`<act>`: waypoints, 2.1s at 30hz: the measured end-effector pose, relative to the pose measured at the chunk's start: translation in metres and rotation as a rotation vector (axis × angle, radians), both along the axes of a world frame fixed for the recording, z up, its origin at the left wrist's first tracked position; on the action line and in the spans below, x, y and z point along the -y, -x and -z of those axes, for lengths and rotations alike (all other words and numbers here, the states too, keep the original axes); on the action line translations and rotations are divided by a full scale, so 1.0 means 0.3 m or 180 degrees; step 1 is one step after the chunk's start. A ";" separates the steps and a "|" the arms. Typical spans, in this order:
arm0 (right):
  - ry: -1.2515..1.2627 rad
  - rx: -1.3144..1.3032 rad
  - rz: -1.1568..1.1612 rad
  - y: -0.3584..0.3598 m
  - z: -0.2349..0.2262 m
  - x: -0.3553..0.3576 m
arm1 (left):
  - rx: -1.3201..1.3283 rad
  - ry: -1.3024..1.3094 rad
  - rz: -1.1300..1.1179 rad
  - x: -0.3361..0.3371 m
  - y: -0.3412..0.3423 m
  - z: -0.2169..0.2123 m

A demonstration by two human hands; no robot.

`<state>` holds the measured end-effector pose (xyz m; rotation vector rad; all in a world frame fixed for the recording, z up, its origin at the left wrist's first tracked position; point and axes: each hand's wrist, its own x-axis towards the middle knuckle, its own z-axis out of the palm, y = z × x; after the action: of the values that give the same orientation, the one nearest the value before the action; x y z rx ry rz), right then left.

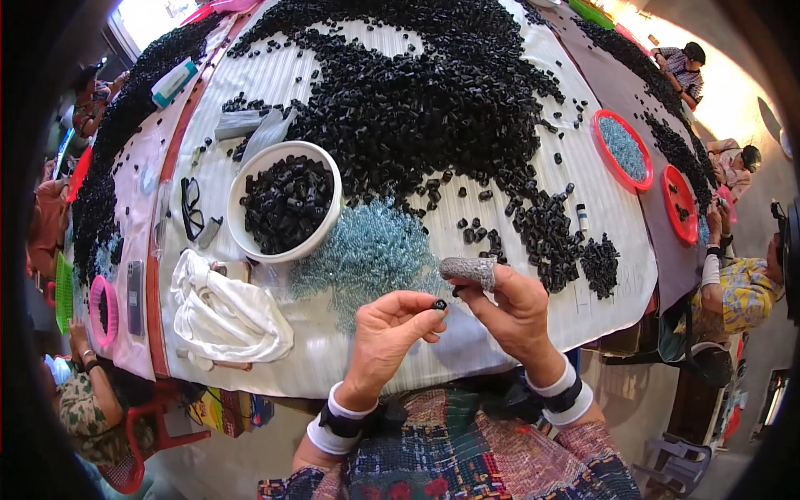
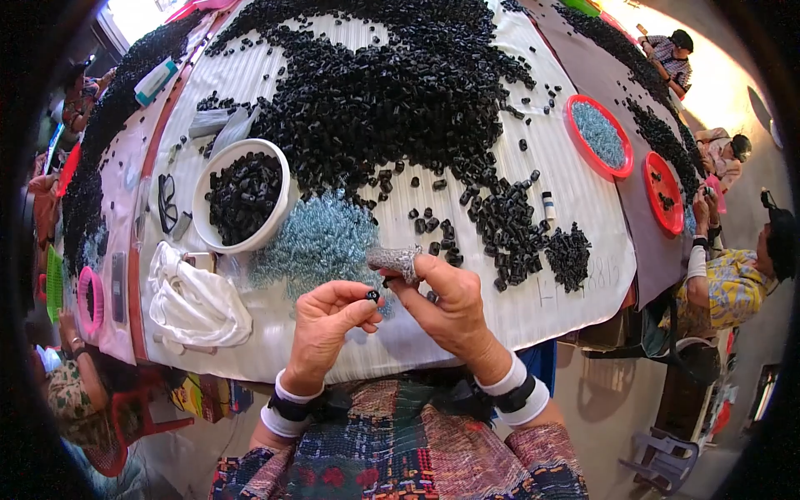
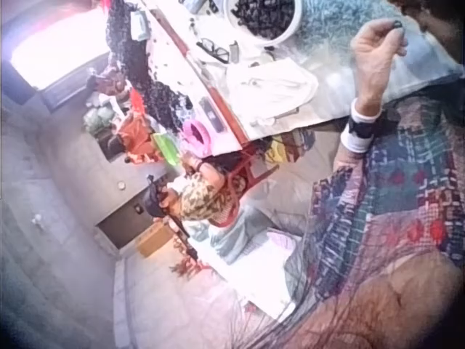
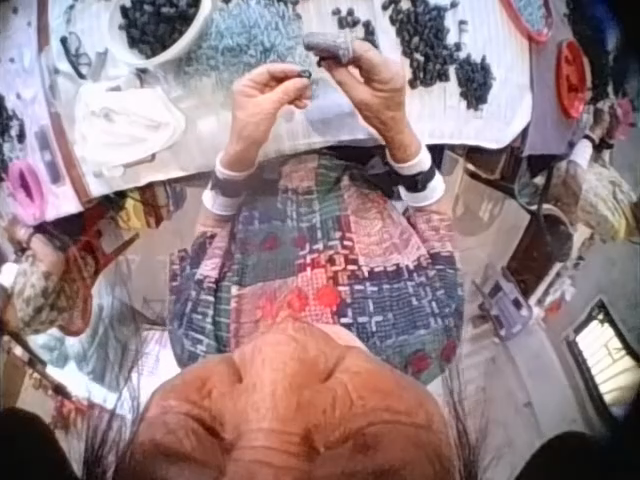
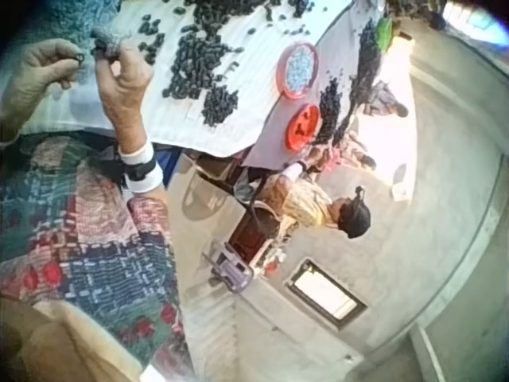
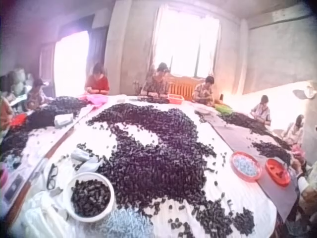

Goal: Sort and check small shoe manufacturing components at a shared factory assembly table.

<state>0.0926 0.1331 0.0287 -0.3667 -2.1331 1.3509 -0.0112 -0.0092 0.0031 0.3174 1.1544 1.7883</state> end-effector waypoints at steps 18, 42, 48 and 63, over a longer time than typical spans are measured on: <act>0.0019 -0.0270 0.0380 -0.063 0.036 0.079 | -0.0272 0.0003 0.0036 0.015 -0.053 -0.030; -0.0448 -0.0104 0.0726 -0.066 0.036 0.111 | -0.0382 0.0268 0.0004 0.003 -0.071 -0.005; -0.0483 -0.0201 0.0898 -0.044 0.061 0.115 | -0.0333 0.0338 -0.0179 -0.011 -0.078 0.006; -0.0290 0.0139 0.0302 -0.071 0.047 0.081 | 0.0266 0.0305 -0.0011 -0.014 -0.044 0.011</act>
<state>0.1139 0.1088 0.0146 -0.4585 -2.1758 1.1985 0.0020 -0.0049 -0.0002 0.1826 1.1775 1.7264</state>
